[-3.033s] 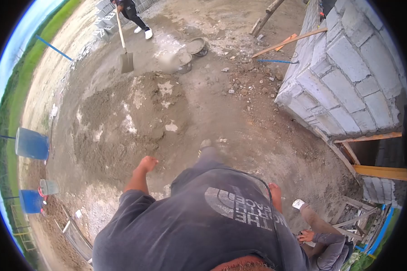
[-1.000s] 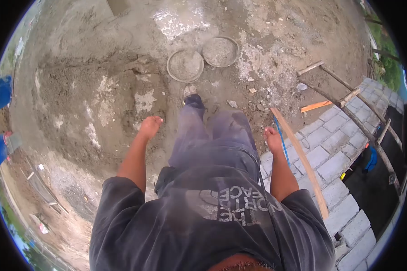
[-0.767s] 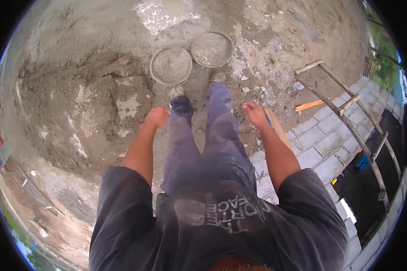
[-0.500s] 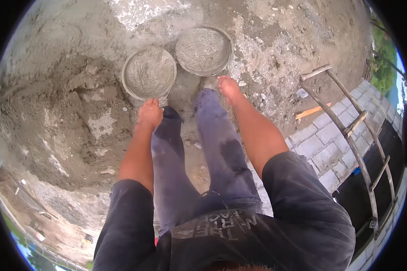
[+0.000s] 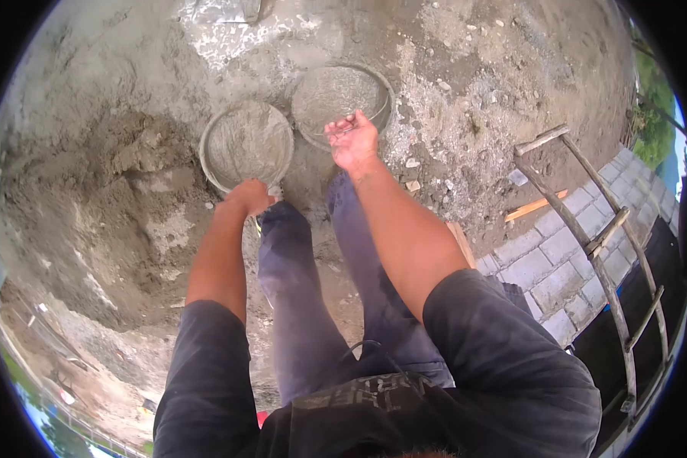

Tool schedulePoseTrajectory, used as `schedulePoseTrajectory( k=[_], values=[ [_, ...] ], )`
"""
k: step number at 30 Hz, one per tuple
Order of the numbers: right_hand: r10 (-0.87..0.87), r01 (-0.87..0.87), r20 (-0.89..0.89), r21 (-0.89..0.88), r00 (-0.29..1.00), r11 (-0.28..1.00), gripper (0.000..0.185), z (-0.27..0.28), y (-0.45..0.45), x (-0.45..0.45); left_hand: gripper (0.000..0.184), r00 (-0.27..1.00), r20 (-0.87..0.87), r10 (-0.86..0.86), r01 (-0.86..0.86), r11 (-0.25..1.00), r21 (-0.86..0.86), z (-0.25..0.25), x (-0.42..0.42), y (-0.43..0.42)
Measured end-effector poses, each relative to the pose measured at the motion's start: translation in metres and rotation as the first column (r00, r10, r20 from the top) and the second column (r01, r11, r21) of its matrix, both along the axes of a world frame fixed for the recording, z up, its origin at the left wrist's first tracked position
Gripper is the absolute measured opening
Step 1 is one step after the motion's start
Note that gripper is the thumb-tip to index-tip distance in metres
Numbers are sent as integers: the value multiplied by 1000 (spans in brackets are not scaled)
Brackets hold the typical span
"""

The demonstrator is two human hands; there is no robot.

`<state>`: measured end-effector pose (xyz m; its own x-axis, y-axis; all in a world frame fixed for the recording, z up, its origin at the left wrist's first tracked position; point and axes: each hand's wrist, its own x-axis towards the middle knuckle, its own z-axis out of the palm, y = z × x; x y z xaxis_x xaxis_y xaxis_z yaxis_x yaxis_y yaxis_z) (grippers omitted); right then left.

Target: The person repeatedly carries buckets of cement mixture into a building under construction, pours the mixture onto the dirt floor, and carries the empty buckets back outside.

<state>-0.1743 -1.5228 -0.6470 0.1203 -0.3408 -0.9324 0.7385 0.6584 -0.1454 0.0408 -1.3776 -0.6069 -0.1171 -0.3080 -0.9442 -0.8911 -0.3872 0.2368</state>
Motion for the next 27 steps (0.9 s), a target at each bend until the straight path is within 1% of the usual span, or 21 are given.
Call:
schedulePoseTrajectory(
  k=[3,6,7,9,11,12,13,14,15,16,17,18,19,20,21,22,23,24,25,26,27],
  values=[
    [40,-36,-56,64,998,997,28,22,-9,-19,41,986,164,25,0,989,-150,11,0,4],
    [67,-53,-154,93,986,994,27,52,-16,-64,48,995,93,-37,58,971,-233,-5,52,13],
    [105,-90,-171,91,980,992,26,65,-10,-84,46,992,74,-100,118,943,-311,4,60,17],
    [166,-148,-214,96,963,984,24,94,17,-124,46,995,94,-41,60,975,-214,53,58,11],
    [76,-76,-231,10,970,997,24,130,67,-156,46,993,109,39,-28,995,-93,110,62,34],
    [68,-70,-247,2,967,998,20,150,97,-169,46,990,108,95,-87,993,-74,133,68,30],
    [46,-55,-274,-24,961,998,17,177,125,-183,44,976,114,184,-171,978,-117,142,77,41],
    [-9,26,-402,38,916,999,13,209,150,-186,42,994,73,80,-66,981,-182,136,93,58],
    [-75,87,-412,11,908,996,20,235,180,-195,33,994,59,93,-76,967,-244,172,93,60],
    [-119,139,-493,4,862,990,22,251,210,-202,31,998,51,47,-36,978,-206,210,93,56],
    [-153,148,-530,-52,834,988,15,272,239,-207,27,999,39,35,-21,948,-317,173,127,84],
    [-179,152,-565,-95,805,984,11,289,267,-214,28,989,28,-145,144,908,-394,136,165,106],
    [-189,194,-658,-66,729,979,12,298,295,-219,45,993,84,77,-63,985,-160,218,140,89],
    [-177,244,-737,-18,653,970,12,309,327,-222,45,993,55,105,-92,975,-204,188,171,114],
    [-180,232,-747,-35,641,972,11,328,363,-227,46,989,107,107,-85,979,-187,268,146,110],
    [-183,216,-756,-57,629,975,11,344,399,-234,46,996,81,36,-20,981,-192,264,161,124],
    [-186,271,-806,-33,562,962,10,349,435,-240,46,998,56,-34,45,979,-200,264,174,138],
    [-179,327,-850,-8,496,945,9,350,474,-242,44,993,19,-121,121,960,-253,235,204,155],
    [-162,383,-846,53,507,922,10,368,509,-241,42,978,-10,-206,193,931,-311,218,226,170],
    [-148,435,-838,114,524,893,11,384,547,-237,41,786,22,-618,589,737,-331,243,225,171],
    [-139,398,-807,127,574,909,11,392,589,-236,39,459,68,-886,819,392,-419,270,224,171]
  ],
)
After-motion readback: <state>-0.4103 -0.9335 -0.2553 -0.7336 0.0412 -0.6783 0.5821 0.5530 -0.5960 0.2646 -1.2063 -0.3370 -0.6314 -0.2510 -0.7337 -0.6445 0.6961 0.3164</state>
